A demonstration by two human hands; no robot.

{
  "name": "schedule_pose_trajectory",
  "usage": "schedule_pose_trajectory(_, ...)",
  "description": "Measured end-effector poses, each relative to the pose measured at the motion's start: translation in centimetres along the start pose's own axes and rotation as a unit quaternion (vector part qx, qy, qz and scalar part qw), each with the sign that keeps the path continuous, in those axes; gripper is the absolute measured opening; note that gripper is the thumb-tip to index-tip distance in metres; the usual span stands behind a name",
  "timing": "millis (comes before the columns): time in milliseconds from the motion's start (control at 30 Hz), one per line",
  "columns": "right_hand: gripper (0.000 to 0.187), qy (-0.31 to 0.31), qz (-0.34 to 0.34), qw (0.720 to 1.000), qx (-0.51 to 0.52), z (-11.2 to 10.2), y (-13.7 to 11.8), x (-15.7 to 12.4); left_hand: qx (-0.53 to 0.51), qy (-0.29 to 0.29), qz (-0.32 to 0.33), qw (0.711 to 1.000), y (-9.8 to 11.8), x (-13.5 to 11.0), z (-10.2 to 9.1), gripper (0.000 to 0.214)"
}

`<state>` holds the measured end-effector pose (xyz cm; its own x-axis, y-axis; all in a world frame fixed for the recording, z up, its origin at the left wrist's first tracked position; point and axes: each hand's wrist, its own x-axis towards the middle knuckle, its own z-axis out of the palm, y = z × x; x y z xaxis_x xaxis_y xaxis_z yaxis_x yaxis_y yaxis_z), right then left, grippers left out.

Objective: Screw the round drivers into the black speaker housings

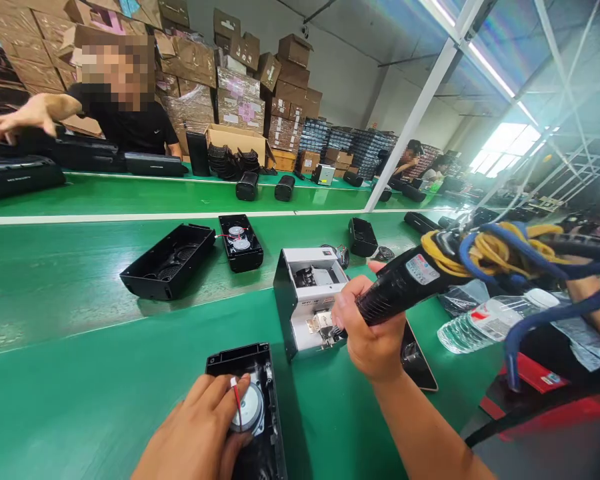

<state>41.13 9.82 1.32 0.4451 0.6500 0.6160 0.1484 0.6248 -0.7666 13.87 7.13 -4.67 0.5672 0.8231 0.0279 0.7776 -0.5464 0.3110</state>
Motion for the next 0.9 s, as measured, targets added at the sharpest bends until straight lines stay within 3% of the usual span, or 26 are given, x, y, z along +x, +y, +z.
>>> schedule_pose_trajectory(100, 0.052, 0.013, 0.03, 0.999, -0.013, -0.1, -0.4, -0.3, -0.007, -0.066, -0.039, 0.997, 1.2, 0.4, -1.6, 0.055)
schedule_pose_trajectory(267, 0.065, -0.017, 0.181, 0.98, 0.084, 0.6, -3.4, -3.1, -0.028, -0.156, -0.073, 0.985, 3.3, 1.1, -4.0, 0.059)
schedule_pose_trajectory(467, 0.06, -0.041, 0.114, 0.976, 0.181, 3.0, -6.7, -7.4, -0.05, -0.158, -0.077, 0.983, 3.8, 0.9, -4.4, 0.056)
schedule_pose_trajectory(633, 0.06, -0.079, 0.105, 0.979, 0.153, 4.1, -5.0, -9.2, -0.061, -0.135, -0.066, 0.987, 3.7, 0.7, -4.4, 0.051)
schedule_pose_trajectory(900, 0.063, -0.107, 0.127, 0.973, 0.16, 3.9, -3.0, -10.2, -0.072, -0.132, -0.064, 0.987, 3.6, 0.9, -4.2, 0.049)
